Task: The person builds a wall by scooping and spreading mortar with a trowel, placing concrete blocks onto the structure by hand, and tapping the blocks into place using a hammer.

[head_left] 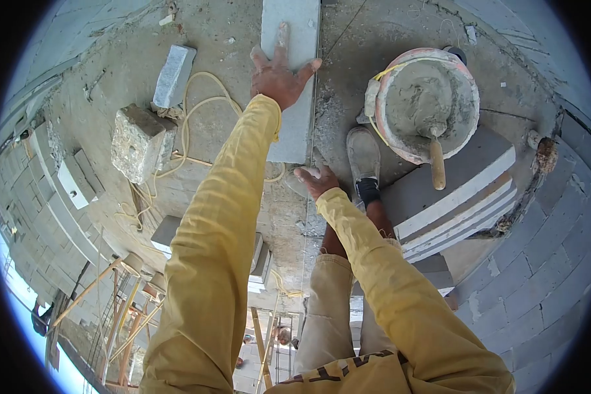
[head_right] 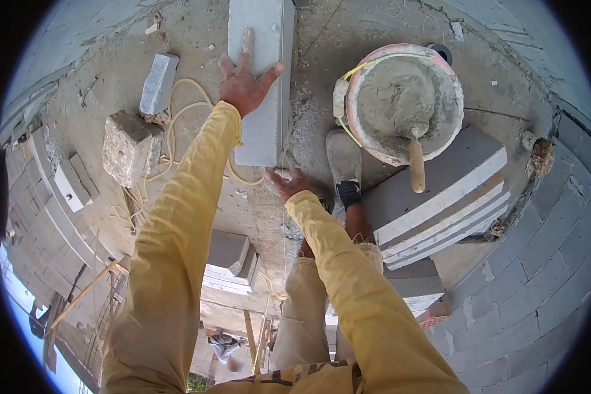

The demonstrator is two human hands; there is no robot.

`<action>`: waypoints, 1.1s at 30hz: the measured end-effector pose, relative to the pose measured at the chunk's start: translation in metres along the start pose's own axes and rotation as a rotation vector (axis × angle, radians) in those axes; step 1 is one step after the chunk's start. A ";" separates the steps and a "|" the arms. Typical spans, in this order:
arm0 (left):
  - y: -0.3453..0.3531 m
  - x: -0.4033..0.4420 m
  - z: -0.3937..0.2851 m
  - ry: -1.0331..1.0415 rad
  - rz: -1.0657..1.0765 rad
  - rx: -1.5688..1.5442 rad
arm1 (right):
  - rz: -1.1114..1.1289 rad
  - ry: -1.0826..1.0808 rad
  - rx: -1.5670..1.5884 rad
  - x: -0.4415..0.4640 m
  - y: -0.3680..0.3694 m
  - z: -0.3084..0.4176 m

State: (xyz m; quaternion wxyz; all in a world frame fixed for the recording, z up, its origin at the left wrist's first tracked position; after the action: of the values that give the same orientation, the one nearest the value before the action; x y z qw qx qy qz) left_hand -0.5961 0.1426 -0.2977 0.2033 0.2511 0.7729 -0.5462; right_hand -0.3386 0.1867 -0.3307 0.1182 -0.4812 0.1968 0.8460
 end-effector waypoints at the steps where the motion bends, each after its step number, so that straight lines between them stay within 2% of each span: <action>1: 0.000 0.000 0.000 -0.011 0.011 0.001 | -0.017 -0.016 0.030 0.003 0.008 0.002; 4: 0.000 0.000 -0.002 0.003 0.013 0.021 | -0.179 -0.131 -0.214 0.027 0.019 -0.009; 7: 0.005 0.002 0.001 0.050 -0.016 0.021 | -0.238 -0.167 0.003 0.031 0.026 -0.020; 10: 0.005 0.002 0.003 0.027 -0.012 0.008 | -0.279 -0.074 -0.062 0.029 0.025 -0.020; 13: 0.006 0.004 0.002 0.007 -0.003 0.009 | -0.314 -0.121 -0.034 0.026 0.026 -0.015; 17: 0.005 0.001 0.005 -0.045 -0.001 -0.035 | -0.245 -0.094 -0.043 0.018 0.026 -0.011; 20: 0.009 -0.009 0.041 0.112 -0.165 -0.551 | -0.266 -0.127 -0.114 0.017 0.026 -0.007; 22: 0.002 -0.048 0.047 -0.127 0.085 -0.883 | -0.283 -0.155 -0.284 0.009 0.025 0.014; 24: 0.040 -0.072 0.079 -0.146 0.132 -0.989 | -0.244 -0.124 -0.312 0.010 0.022 0.020; 26: 0.063 -0.090 0.090 -0.151 0.265 -0.986 | -0.206 -0.092 -0.281 0.012 0.021 0.015; 29: 0.075 -0.097 0.092 -0.252 0.207 -0.961 | -0.171 -0.072 -0.164 0.019 0.017 -0.001; 33: 0.073 -0.098 0.090 -0.268 0.152 -0.935 | -0.163 -0.062 -0.129 0.026 0.016 -0.017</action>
State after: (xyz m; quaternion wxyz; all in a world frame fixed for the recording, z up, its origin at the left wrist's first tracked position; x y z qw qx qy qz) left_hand -0.4708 0.0615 -0.3226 0.4309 0.1162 0.8818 -0.1521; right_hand -0.3450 0.1651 -0.3577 0.1615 -0.4758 0.0986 0.8590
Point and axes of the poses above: each hand's wrist, its own x-axis towards the middle knuckle, its own y-axis out of the palm, z = x × y, the point moved 2 cm from there along x, towards the middle knuckle, and after that the axes turned 3 degrees about z, right-handed, at the moved point
